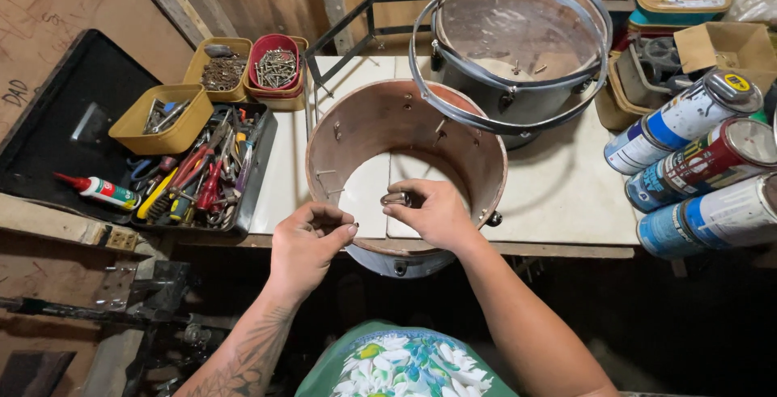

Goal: The person assembles small metal parts on a workbench. They select screws and nuts from containers, apply glue to a metal piece, and then screw the parts together by hand.

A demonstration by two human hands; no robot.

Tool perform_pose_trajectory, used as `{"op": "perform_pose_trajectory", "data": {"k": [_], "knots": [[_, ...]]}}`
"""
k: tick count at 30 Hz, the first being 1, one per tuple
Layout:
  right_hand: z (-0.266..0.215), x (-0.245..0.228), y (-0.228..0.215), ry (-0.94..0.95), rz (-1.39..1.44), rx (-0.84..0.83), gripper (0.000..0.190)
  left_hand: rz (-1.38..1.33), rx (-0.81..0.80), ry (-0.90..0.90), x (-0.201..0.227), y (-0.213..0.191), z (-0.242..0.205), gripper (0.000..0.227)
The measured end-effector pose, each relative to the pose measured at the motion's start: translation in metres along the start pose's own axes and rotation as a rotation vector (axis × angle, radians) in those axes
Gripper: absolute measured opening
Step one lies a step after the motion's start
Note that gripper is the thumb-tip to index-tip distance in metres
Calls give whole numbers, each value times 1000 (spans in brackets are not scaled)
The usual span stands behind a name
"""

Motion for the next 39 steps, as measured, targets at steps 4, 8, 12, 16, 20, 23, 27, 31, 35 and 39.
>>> {"op": "perform_pose_trajectory", "data": {"k": [4,8,12,16,20,23,27,31,35,39], "knots": [[1,4,2,28,31,7,38,0,15,-11,4,0,-3,26],[-1,-2,1,14,-11,30,38,27,19,-11,0,-2,-2,25],[-11,-3,10,-80,-423,60,36,20,13,-16,1,-2,-2,25],[-33,6,33,-109,-834,-30,37,25,29,-13,-8,-7,4,29],[-57,7,42,-295,-948,154,32,16,36,4,-13,-9,9,31],[-61,10,33,-495,-877,346,26,-9,26,6,-15,-8,15,32],[-62,-3,30,-664,-866,444,26,2,4,32,-17,-2,20,33],[-72,-8,16,-710,-837,474,25,-41,-5,29,-19,-5,20,29],[-94,-7,5,-685,-914,444,26,125,48,-27,-14,-9,16,22],[-107,5,-6,-686,-924,474,30,113,34,-55,-17,-4,22,24]]}}
Point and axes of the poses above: each hand's wrist, its own z-axis towards the middle knuckle, its own y-axis out of the palm, x = y × z, the point moved 4 cm from there along z, towards the middle knuckle, and after that the axes turned 15 degrees about -x, right-handed, at the moved point
